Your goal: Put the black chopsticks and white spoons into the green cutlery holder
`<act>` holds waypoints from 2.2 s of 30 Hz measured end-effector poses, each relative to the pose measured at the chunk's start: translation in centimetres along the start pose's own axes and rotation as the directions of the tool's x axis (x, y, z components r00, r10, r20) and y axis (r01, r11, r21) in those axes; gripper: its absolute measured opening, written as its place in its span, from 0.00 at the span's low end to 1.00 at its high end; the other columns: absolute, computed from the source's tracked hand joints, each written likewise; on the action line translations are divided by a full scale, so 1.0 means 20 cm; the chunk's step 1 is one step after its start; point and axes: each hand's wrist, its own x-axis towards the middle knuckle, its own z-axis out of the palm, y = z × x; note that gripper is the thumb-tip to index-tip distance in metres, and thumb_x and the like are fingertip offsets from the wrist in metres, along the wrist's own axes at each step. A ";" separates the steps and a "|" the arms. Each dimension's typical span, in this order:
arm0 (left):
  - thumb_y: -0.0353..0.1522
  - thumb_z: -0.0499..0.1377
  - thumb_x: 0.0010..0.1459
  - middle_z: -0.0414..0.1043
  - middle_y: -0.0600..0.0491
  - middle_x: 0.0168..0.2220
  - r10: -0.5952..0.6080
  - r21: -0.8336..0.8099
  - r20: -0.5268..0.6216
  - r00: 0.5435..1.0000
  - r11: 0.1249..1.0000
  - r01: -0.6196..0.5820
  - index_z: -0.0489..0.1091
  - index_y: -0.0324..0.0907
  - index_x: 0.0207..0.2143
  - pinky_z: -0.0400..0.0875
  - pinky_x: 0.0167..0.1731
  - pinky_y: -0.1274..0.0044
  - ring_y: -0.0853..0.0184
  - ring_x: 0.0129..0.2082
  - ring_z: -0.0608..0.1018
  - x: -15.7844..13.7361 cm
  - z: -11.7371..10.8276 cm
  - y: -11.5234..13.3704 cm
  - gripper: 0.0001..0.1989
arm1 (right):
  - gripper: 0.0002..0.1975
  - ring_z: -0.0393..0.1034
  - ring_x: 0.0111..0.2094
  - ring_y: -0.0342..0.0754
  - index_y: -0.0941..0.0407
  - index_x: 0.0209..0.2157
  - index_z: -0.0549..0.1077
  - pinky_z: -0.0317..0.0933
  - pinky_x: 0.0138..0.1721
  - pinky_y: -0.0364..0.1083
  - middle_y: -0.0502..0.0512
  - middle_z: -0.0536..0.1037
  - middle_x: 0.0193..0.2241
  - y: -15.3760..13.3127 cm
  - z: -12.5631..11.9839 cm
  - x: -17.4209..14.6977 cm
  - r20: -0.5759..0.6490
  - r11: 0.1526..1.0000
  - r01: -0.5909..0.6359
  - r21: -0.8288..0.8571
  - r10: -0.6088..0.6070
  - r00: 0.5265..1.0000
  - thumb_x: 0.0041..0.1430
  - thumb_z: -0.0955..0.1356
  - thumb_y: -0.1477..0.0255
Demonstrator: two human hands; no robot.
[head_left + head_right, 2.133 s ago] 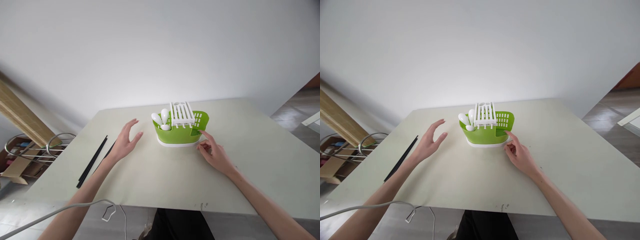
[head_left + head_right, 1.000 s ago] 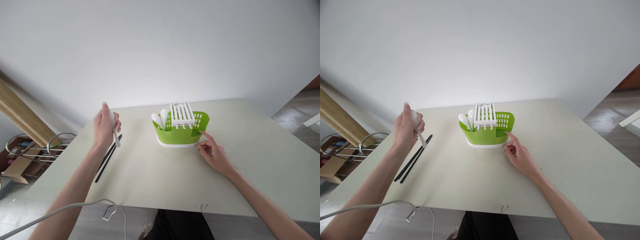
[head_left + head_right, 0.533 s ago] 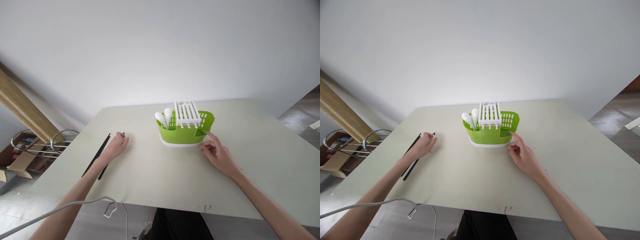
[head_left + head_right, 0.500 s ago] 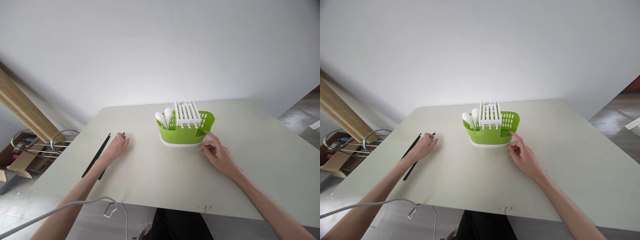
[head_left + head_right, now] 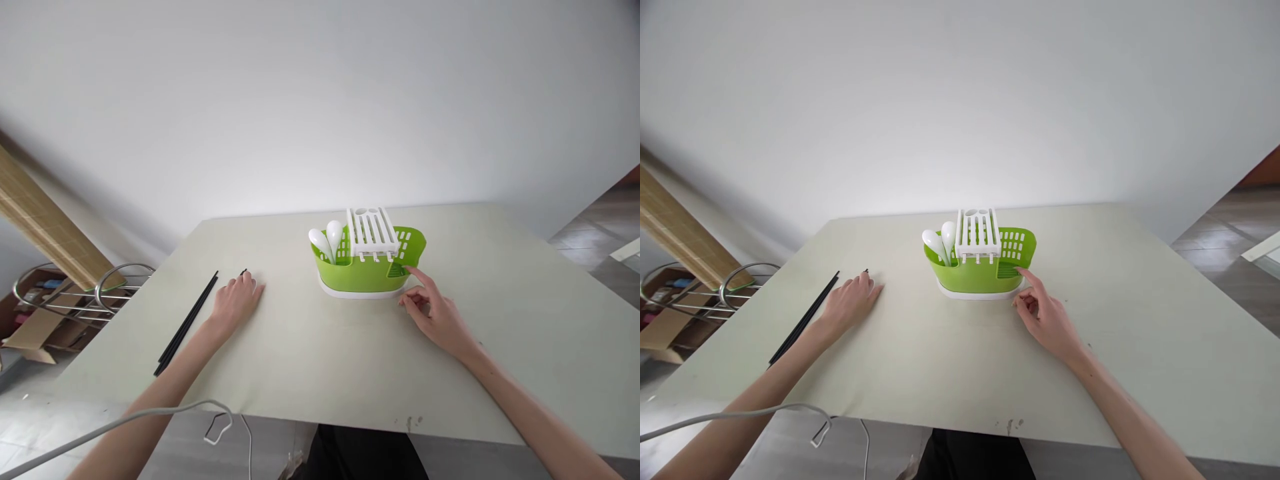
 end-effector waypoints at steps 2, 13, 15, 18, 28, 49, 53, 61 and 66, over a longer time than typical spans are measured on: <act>0.42 0.42 0.73 0.79 0.36 0.47 0.007 0.029 -0.002 1.000 1.000 -0.007 0.68 0.37 0.51 0.72 0.40 0.66 0.46 0.49 0.80 -0.01 0.00 0.01 0.22 | 0.31 0.74 0.32 0.49 0.47 0.72 0.54 0.71 0.39 0.49 0.53 0.82 0.38 0.00 0.00 0.00 0.001 1.000 -0.003 0.000 0.003 1.000 0.72 0.63 0.61; 0.48 0.48 0.72 0.76 0.41 0.53 0.064 -0.400 -0.412 0.909 0.883 -0.244 0.70 0.43 0.49 0.68 0.55 0.61 0.50 0.55 0.75 0.04 -0.31 0.30 0.21 | 0.31 0.77 0.35 0.49 0.46 0.72 0.54 0.71 0.40 0.48 0.52 0.83 0.38 0.00 0.00 0.01 0.000 1.000 -0.014 -0.013 0.014 1.000 0.72 0.63 0.61; 0.53 0.49 0.71 0.76 0.42 0.54 0.032 -0.594 -0.357 0.934 0.763 -0.254 0.69 0.43 0.48 0.69 0.53 0.63 0.53 0.56 0.75 0.09 -0.37 0.38 0.24 | 0.31 0.77 0.35 0.48 0.46 0.72 0.54 0.71 0.40 0.48 0.52 0.83 0.38 0.01 0.00 0.01 -0.001 1.000 -0.008 -0.012 0.008 1.000 0.73 0.63 0.61; 0.54 0.56 0.66 0.76 0.44 0.54 0.040 -0.714 -0.314 0.948 0.649 -0.264 0.70 0.43 0.48 0.71 0.52 0.65 0.55 0.57 0.76 0.19 -0.41 0.47 0.25 | 0.31 0.76 0.34 0.48 0.46 0.72 0.54 0.71 0.39 0.48 0.51 0.82 0.38 0.01 0.01 0.01 -0.003 1.000 0.004 -0.002 -0.004 1.000 0.73 0.63 0.61; 0.44 0.61 0.62 0.77 0.46 0.53 0.086 -0.749 -0.369 0.926 0.562 -0.350 0.70 0.45 0.31 0.71 0.55 0.65 0.56 0.57 0.75 0.23 -0.46 0.58 0.13 | 0.31 0.75 0.33 0.49 0.46 0.73 0.54 0.71 0.39 0.49 0.51 0.82 0.37 0.00 0.00 0.02 -0.001 1.000 -0.006 0.017 0.006 1.000 0.72 0.63 0.61; 0.50 0.51 0.73 0.72 0.57 0.36 -0.209 -0.697 -0.717 0.665 0.202 -0.688 0.58 0.48 0.37 0.72 0.22 0.75 0.72 0.21 0.77 -0.06 -0.75 0.42 0.18 | 0.31 0.75 0.33 0.48 0.47 0.72 0.54 0.70 0.39 0.48 0.52 0.82 0.37 -0.01 0.00 0.01 -0.002 1.000 -0.027 -0.002 0.027 1.000 0.72 0.63 0.60; 0.50 0.51 0.72 0.67 0.60 0.22 -0.034 -0.687 -0.535 0.844 0.598 -0.412 0.60 0.48 0.35 0.67 0.24 0.74 0.67 0.19 0.74 -0.12 -0.65 0.27 0.19 | 0.31 0.74 0.30 0.49 0.48 0.72 0.55 0.70 0.37 0.49 0.53 0.83 0.37 -0.01 0.00 0.01 -0.001 1.000 -0.019 0.001 0.019 1.000 0.72 0.63 0.59; 0.44 0.45 0.73 0.77 0.47 0.38 0.211 -0.194 -0.085 0.974 0.955 -0.224 0.65 0.44 0.36 0.65 0.31 0.69 0.57 0.30 0.79 -0.07 -0.19 0.16 0.18 | 0.32 0.74 0.31 0.49 0.48 0.72 0.55 0.71 0.39 0.49 0.53 0.83 0.38 -0.01 0.00 0.00 -0.004 1.000 -0.006 -0.010 0.006 1.000 0.71 0.64 0.59; 0.41 0.43 0.74 0.77 0.40 0.42 0.245 -0.019 -0.002 0.970 0.969 -0.245 0.69 0.40 0.42 0.66 0.31 0.69 0.54 0.34 0.81 -0.07 -0.08 0.17 0.20 | 0.32 0.73 0.31 0.48 0.47 0.72 0.54 0.70 0.39 0.49 0.52 0.83 0.37 0.00 0.00 0.00 -0.007 1.000 -0.003 -0.015 0.003 1.000 0.71 0.64 0.60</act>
